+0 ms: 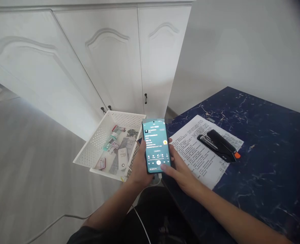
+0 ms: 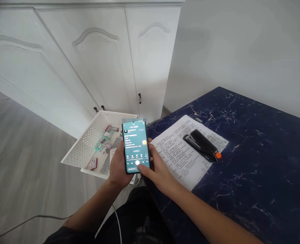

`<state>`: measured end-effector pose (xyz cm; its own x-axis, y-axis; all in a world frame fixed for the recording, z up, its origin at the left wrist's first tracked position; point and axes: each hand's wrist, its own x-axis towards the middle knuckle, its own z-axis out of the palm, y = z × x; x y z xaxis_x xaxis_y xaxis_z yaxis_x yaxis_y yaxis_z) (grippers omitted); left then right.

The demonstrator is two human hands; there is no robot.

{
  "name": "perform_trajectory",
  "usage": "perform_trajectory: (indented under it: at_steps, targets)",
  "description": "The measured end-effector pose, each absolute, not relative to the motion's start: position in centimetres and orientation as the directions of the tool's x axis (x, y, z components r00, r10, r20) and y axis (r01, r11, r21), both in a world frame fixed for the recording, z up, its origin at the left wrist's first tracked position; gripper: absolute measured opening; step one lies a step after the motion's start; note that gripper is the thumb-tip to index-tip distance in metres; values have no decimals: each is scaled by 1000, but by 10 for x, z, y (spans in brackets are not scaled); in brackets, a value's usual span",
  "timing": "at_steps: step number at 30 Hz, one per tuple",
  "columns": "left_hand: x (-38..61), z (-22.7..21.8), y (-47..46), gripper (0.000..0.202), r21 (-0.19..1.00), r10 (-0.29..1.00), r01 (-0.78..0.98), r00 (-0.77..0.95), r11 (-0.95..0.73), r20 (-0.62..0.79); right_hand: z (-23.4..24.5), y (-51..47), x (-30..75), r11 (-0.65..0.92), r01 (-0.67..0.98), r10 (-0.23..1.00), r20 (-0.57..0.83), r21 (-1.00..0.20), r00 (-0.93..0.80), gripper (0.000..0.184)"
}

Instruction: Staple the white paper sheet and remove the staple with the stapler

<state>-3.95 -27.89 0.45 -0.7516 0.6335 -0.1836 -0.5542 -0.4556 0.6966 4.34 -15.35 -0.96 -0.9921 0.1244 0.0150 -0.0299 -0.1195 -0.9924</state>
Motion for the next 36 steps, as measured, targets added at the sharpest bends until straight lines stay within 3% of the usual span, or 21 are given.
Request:
perform_trajectory:
  at_steps: [3, 16, 26, 36]
  targets:
    - [-40, 7, -278, 48, 694, 605, -551, -769, -463, -207, -11, -152, 45, -127, -1, 120, -15, -992, -993, 77]
    - [-39, 11, -275, 54, 640, 672, -586, -727, -497, -143, -16, -152, 46, -74, 21, 132, -31, -997, -991, 90]
    - [-39, 3, -275, 51, 694, 616, -534, -770, -483, -164, -14, -152, 44, -53, 50, 167, -58, -997, -984, 70]
    - [-38, 1, -277, 58, 677, 642, -542, -755, -497, -132, -19, -154, 42, -276, -72, 158, 29, -958, -987, 63]
